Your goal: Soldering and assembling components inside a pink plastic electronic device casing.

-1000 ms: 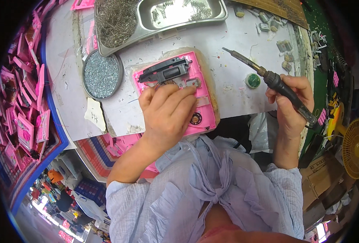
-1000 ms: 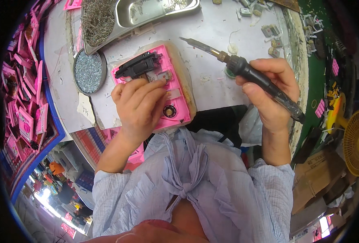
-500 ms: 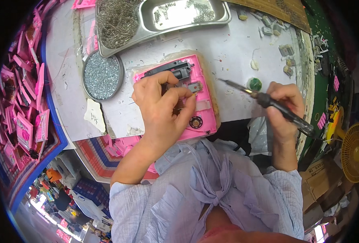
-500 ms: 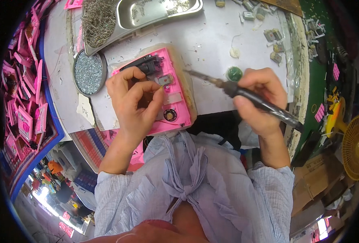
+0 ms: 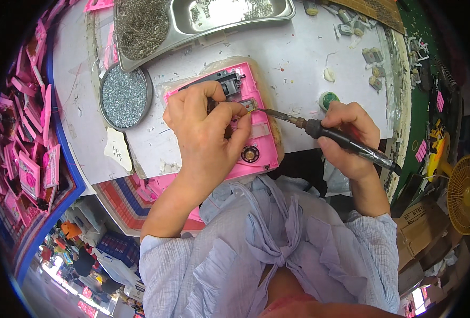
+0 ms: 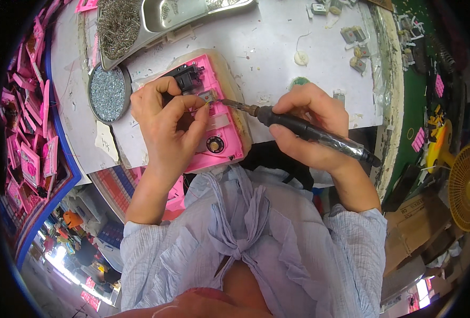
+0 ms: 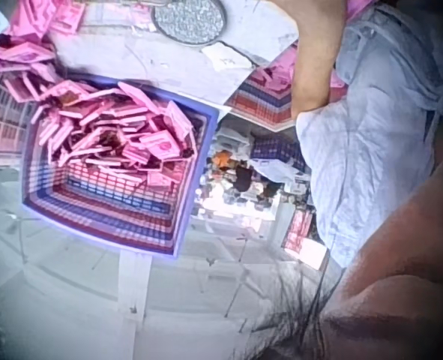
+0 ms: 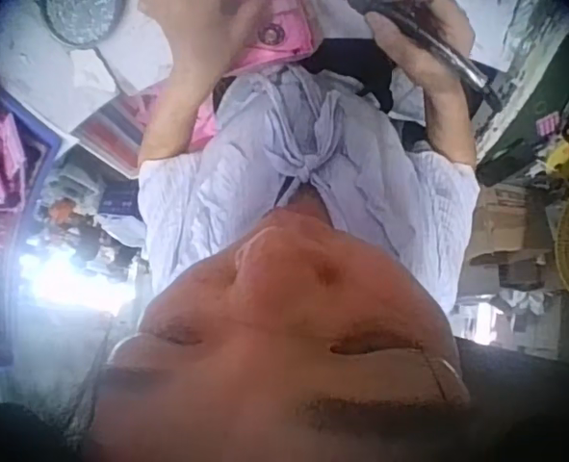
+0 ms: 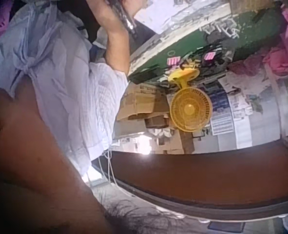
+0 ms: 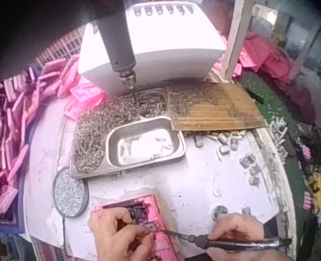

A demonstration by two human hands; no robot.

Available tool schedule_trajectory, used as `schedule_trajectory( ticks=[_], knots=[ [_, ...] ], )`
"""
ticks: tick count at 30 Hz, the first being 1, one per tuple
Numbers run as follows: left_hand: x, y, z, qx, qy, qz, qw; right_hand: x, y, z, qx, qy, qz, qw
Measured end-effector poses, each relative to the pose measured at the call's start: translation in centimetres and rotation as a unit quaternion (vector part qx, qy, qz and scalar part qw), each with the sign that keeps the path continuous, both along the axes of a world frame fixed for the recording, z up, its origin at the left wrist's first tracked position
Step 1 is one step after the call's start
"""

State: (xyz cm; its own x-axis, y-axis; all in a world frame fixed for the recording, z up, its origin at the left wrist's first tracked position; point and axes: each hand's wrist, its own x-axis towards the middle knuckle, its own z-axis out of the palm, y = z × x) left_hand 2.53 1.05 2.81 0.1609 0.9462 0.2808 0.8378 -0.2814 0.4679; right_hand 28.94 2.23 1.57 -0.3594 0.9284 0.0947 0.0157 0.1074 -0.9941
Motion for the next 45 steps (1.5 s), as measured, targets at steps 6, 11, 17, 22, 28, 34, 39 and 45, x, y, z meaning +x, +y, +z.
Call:
schedule_trajectory(
  ticks=[6,11,17,22,28,34,39,45],
  knots=[
    [-0.1,0.1,-0.1,0.005,0.005,-0.006,1.000,-0.2,0.3,0.0,0.004,0.007,0.010,1.000],
    [0.0,0.2,0.1,0.010,0.006,-0.008,1.000,-0.5,0.3,0.2,0.001,0.004,0.010,1.000],
    [0.0,0.2,0.1,0.016,0.008,-0.012,1.000,-0.5,0.6,0.1,0.068,-0.016,0.022,0.997],
    [-0.1,0.2,0.0,0.018,0.009,-0.013,1.000,-0.3,1.2,0.7,0.161,-0.084,0.051,0.982],
    [-0.1,0.1,0.2,0.016,0.012,-0.015,1.000,-0.6,1.1,0.8,0.171,-0.073,0.027,0.982],
    [0.1,0.1,0.2,0.014,0.013,-0.012,1.000,-1.0,1.2,0.9,0.197,-0.083,0.040,0.976],
    [0.0,0.0,0.1,0.019,0.017,-0.010,1.000,-0.5,1.2,0.9,0.179,-0.080,0.029,0.980],
    [0.1,0.1,0.1,0.020,0.011,-0.011,1.000,-1.1,1.3,1.0,0.189,-0.085,0.036,0.978]
  ],
)
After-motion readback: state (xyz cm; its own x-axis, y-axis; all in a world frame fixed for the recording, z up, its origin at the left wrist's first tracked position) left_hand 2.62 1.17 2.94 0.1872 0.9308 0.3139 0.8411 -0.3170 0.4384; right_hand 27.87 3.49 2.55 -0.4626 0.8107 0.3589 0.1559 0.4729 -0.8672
